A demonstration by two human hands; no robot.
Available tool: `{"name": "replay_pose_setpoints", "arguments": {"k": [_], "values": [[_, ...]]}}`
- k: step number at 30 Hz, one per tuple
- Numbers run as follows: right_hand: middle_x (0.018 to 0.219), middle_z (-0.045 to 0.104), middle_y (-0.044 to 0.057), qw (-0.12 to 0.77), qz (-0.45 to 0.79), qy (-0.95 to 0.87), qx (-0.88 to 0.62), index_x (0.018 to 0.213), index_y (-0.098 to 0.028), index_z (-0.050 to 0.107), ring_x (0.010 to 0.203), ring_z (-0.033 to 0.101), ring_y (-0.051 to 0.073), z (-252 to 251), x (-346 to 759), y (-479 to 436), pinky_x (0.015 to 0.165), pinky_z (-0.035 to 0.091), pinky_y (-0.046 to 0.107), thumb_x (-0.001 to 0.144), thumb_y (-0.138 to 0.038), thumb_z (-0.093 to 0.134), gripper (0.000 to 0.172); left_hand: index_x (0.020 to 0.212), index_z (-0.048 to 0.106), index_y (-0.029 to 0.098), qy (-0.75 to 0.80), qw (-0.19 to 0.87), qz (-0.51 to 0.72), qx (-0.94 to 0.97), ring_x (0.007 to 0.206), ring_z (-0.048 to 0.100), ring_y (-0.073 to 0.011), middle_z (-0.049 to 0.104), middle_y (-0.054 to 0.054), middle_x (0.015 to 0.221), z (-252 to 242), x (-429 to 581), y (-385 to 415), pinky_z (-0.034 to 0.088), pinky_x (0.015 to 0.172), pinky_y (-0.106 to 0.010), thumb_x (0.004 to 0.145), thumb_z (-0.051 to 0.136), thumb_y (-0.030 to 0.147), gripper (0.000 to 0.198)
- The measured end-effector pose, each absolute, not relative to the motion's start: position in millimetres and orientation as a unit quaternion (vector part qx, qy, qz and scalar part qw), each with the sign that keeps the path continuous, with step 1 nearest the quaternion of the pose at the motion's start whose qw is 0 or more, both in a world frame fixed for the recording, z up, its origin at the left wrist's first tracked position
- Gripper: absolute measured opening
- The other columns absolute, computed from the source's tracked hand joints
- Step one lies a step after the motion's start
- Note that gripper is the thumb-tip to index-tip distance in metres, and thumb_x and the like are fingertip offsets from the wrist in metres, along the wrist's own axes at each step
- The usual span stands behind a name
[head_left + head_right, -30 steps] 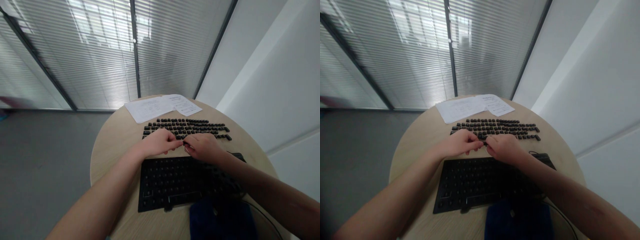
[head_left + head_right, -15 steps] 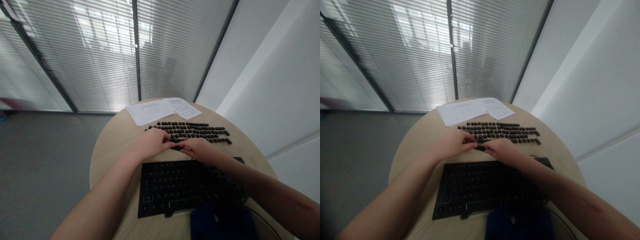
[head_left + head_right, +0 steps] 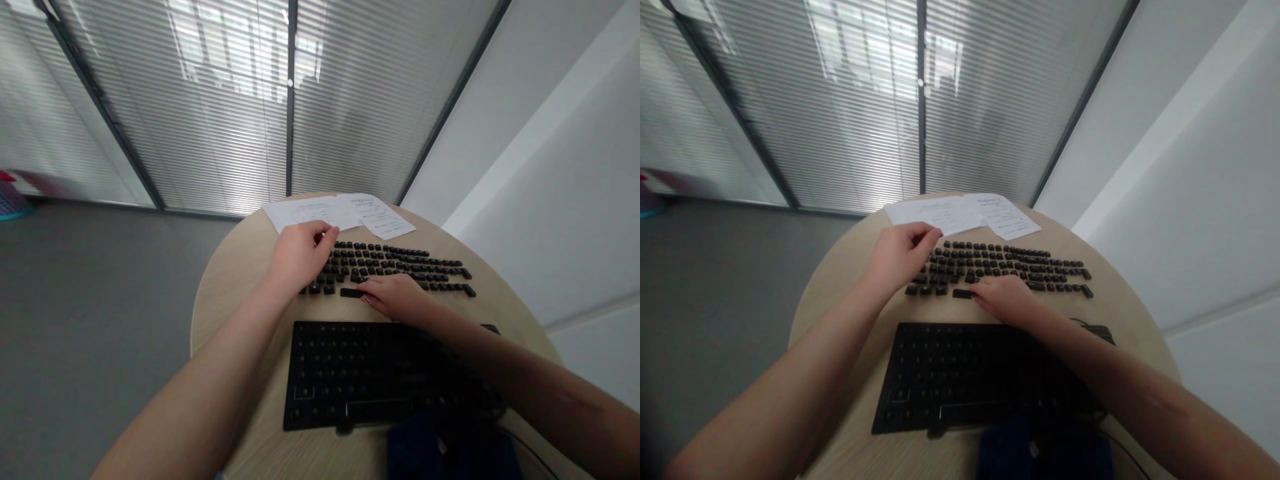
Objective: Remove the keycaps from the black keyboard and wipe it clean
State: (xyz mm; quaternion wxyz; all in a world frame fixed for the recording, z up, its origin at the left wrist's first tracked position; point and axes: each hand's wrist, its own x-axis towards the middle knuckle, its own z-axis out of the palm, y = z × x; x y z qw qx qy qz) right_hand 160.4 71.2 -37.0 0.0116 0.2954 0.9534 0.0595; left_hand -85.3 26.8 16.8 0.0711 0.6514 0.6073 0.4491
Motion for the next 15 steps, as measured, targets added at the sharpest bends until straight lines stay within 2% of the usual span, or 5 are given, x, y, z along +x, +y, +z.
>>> {"name": "replay_pose_setpoints", "arguments": {"k": [4, 7, 10, 15], "values": [[0.119, 0.079, 0.008, -0.037, 0.060, 0.956, 0.284, 0.122, -0.022, 0.077, 0.101, 0.076, 0.023, -38.3, 165.6, 75.5, 0.077, 0.054, 0.030, 0.106, -0.031, 0.059, 0.026, 0.076, 0.076, 0.020, 0.609, 0.068, 0.459, 0.643, 0.058, 0.052, -0.0161, 0.066, -0.002, 0.062, 16.2, -87.6, 27.9, 0.030, 0.060, -0.034, 0.102, 0.059, 0.038, 0.035], [0.112, 0.077, 0.009, -0.080, 0.058, 0.946, 0.309, 0.118, -0.022, 0.079, 0.095, 0.073, 0.022, -34.9, 167.1, 83.6, 0.078, 0.053, 0.030, 0.107, -0.032, 0.057, 0.027, 0.076, 0.075, 0.020, 0.607, 0.071, 0.467, 0.639, 0.058, 0.051, -0.0160, 0.064, -0.002, 0.061, 15.3, -88.4, 28.0, 0.030, 0.060, -0.034, 0.102, 0.059, 0.038, 0.035], [0.102, 0.074, 0.008, -0.079, 0.035, 0.938, 0.335, 0.112, -0.023, 0.082, 0.089, 0.071, 0.021, -30.7, 161.5, 92.4, 0.077, 0.051, 0.030, 0.106, -0.029, 0.058, 0.025, 0.076, 0.074, 0.020, 0.601, 0.071, 0.474, 0.639, 0.058, 0.050, -0.0158, 0.064, -0.002, 0.061, 15.0, -88.2, 27.2, 0.030, 0.061, -0.034, 0.102, 0.058, 0.038, 0.036], [0.099, 0.072, 0.007, -0.063, 0.009, 0.937, 0.345, 0.108, -0.023, 0.084, 0.090, 0.069, 0.020, -29.8, 145.2, 101.9, 0.080, 0.050, 0.031, 0.103, -0.027, 0.064, 0.021, 0.074, 0.073, 0.020, 0.595, 0.077, 0.467, 0.650, 0.059, 0.052, -0.0161, 0.066, -0.002, 0.063, 14.7, -88.7, 26.6, 0.032, 0.061, -0.033, 0.100, 0.059, 0.037, 0.034]]}}
